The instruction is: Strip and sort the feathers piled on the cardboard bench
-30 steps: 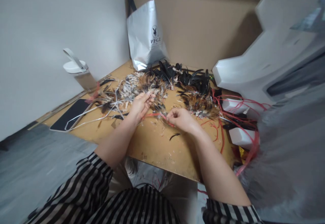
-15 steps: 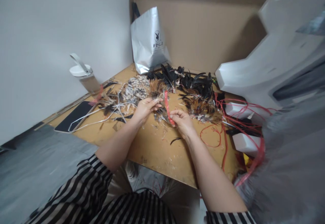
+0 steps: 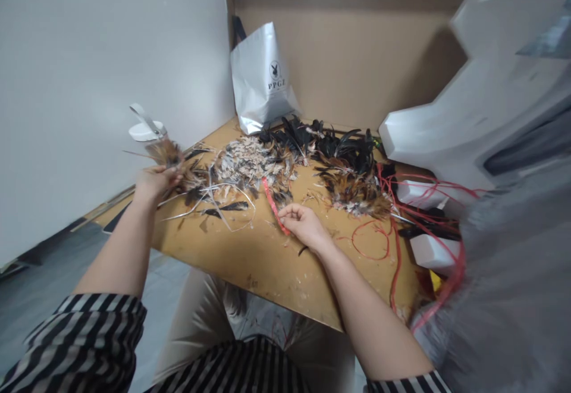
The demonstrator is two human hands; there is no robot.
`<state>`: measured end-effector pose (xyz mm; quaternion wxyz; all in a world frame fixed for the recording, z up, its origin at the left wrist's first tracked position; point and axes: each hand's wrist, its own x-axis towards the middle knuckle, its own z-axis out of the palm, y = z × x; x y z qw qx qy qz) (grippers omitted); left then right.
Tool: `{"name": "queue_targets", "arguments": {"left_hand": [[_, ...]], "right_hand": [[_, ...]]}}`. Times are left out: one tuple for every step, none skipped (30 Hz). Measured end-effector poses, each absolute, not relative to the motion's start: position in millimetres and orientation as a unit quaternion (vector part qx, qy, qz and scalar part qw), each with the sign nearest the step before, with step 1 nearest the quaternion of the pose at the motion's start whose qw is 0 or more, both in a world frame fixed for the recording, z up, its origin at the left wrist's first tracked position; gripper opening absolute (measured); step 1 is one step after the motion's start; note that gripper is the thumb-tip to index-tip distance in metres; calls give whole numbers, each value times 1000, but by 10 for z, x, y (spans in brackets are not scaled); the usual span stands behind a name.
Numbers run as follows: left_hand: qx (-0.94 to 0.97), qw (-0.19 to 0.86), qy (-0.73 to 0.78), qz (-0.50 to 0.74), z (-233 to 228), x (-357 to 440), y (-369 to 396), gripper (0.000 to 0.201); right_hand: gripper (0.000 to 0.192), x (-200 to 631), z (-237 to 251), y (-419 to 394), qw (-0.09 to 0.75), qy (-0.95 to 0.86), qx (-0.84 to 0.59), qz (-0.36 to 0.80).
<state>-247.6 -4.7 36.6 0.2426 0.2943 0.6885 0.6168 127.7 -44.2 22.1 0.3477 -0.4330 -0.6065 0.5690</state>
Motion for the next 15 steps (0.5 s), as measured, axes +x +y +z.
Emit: {"name": "queue_targets", "arguments": {"left_hand": [[293, 260, 686, 614, 307, -2548, -61, 8], [294, 284, 683, 605, 259, -2598, -73, 10], [283, 301, 677, 610, 226, -2631, -81, 10], [272, 309, 670, 618, 210, -2651, -88, 9], [262, 313, 660, 631, 212, -2660, -93, 7], [253, 313, 646, 649, 232, -2661, -98, 4], [250, 311, 629, 667, 270, -2651, -105, 1], [255, 315, 605, 685, 325, -2628, -116, 2], [263, 321, 578, 703, 395, -2586, -131, 3], [280, 337, 547, 713, 477, -2522, -153, 3], [298, 352, 514, 723, 563, -2430, -180, 3], [309, 370, 489, 727, 649, -2311, -211, 4], [319, 392, 468, 725, 728, -2163, -243, 4], [327, 415, 447, 722, 792, -1991, -272, 3], [339, 442, 428, 712, 838, -1800, -295, 4]], "right_hand": [[20, 1255, 222, -458, 337, -612, -432, 570], [20, 1234, 221, -474, 324, -618, -430, 573], [21, 1216, 220, -490, 308, -624, -425, 578], [22, 1202, 218, -505, 292, -630, -419, 585], [22, 1192, 217, -518, 278, -635, -412, 591], [22, 1185, 217, -530, 265, -641, -404, 596], [22, 1182, 217, -541, 255, -647, -398, 598], [21, 1181, 218, -549, 248, -655, -393, 596], [21, 1182, 220, -555, 244, -663, -391, 590], [21, 1184, 224, -559, 244, -671, -392, 581], [21, 1187, 228, -560, 250, -676, -395, 570], [22, 1190, 232, -559, 260, -676, -402, 560], [24, 1195, 236, -554, 274, -671, -409, 554], [25, 1201, 239, -546, 292, -660, -417, 552], [27, 1209, 239, -533, 313, -645, -423, 554]]}}
